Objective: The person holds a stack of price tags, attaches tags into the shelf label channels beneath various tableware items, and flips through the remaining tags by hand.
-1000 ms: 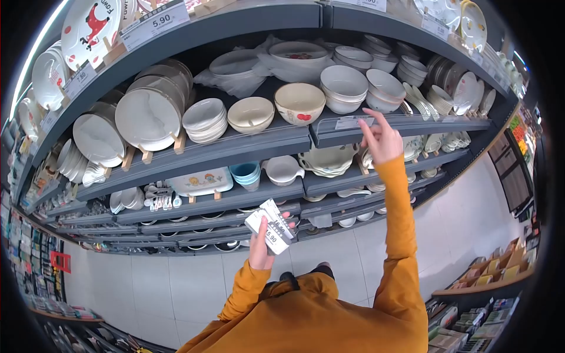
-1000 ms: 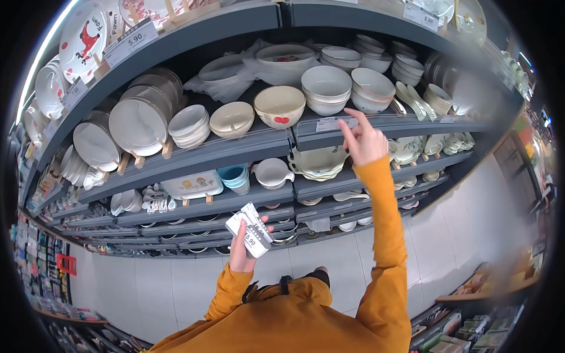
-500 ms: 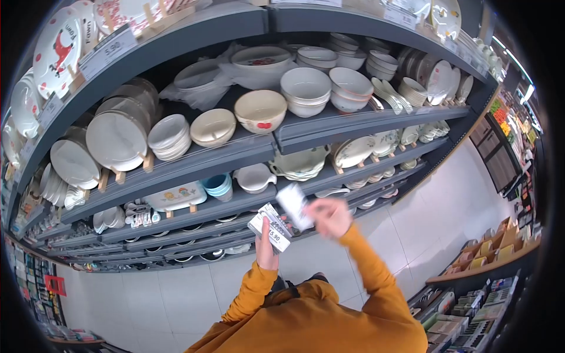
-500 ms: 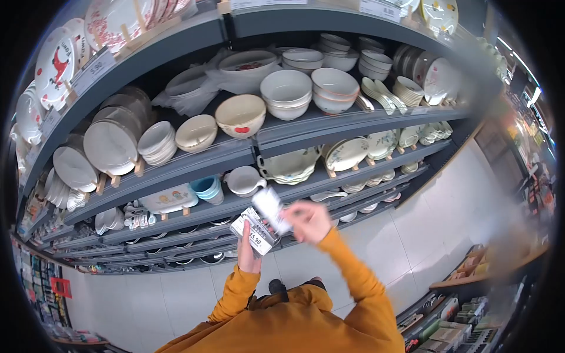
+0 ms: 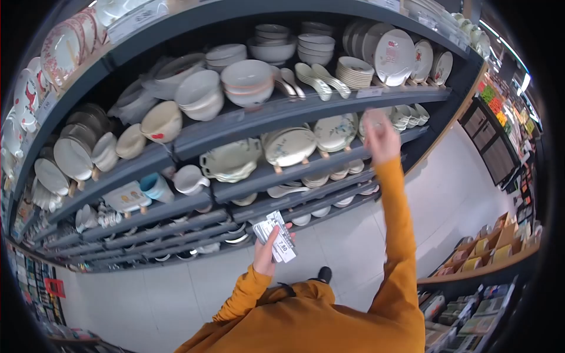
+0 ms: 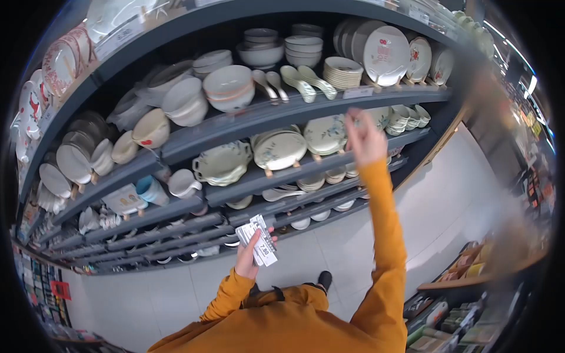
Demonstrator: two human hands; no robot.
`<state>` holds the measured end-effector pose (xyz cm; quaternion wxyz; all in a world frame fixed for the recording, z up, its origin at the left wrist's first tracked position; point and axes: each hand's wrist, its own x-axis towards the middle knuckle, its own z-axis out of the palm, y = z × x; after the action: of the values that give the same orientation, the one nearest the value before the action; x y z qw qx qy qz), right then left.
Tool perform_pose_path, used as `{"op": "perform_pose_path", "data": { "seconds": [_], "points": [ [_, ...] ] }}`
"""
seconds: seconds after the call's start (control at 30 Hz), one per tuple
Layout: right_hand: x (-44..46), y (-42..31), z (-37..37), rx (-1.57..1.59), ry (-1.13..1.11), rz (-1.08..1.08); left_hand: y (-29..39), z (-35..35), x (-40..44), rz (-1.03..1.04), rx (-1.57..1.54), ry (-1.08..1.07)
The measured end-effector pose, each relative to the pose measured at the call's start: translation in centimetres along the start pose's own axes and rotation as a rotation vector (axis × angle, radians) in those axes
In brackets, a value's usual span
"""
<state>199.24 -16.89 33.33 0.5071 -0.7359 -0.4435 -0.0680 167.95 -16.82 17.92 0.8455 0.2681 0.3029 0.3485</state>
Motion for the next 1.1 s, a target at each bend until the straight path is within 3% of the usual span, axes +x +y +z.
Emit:
{"op": "perform_pose_path", "data": {
  "seconds": [0.1,0.17,0.23,0.37,0.47,0.57,0.63,0.7,0.77,0.8,0.9,1.03,1.1],
  "points": [
    [9.7,6.7,-3.2,-0.293,-0.089,-0.174,-4.7,5.5,0.7,-0.013,-0.010,-0.021],
    [13.3,9.9,-3.5,-0.296,-0.175,-0.241,-7.6,8.8,1.1,-0.022,-0.046,-0.029],
    [15.8,10.8,-4.2,-0.288,-0.401,-0.188,-9.6,12.1,1.2,-0.021,-0.048,-0.031],
    [19.0,11.7,-5.2,0.065,-0.637,-0.148,-11.8,15.6,1.7,-0.032,-0.061,-0.038],
    [20.6,12.5,-5.2,0.179,-0.584,-0.213,-12.7,17.4,1.8,-0.008,-0.073,-0.027],
    [17.3,10.9,-7.4,0.382,-0.437,-0.161,-13.5,19.5,2.5,0.117,-0.144,-0.015],
    [11.5,13.0,-7.2,0.644,-0.476,-0.151,-13.8,20.9,2.8,0.204,-0.147,-0.061],
    [2.7,15.9,-5.9,0.628,-0.631,0.014,-14.7,21.3,3.3,0.258,-0.086,0.004],
    [-5.2,17.9,-5.9,0.829,-0.912,0.364,-16.2,20.1,4.3,0.131,-0.039,0.066],
    [-7.0,16.1,-8.1,0.715,-0.969,0.503,-16.7,19.7,4.6,0.062,-0.012,0.096],
    [-11.8,17.9,-9.7,0.817,-1.019,0.616,-18.1,21.0,5.1,0.096,-0.053,-0.028],
    [-14.6,22.5,-10.3,0.848,-1.055,0.726,-19.8,21.5,6.1,-0.113,-0.008,0.060],
    [-13.8,24.3,-11.0,0.823,-1.057,0.730,-20.9,21.5,7.2,-0.117,0.033,0.058]
  ]
}}
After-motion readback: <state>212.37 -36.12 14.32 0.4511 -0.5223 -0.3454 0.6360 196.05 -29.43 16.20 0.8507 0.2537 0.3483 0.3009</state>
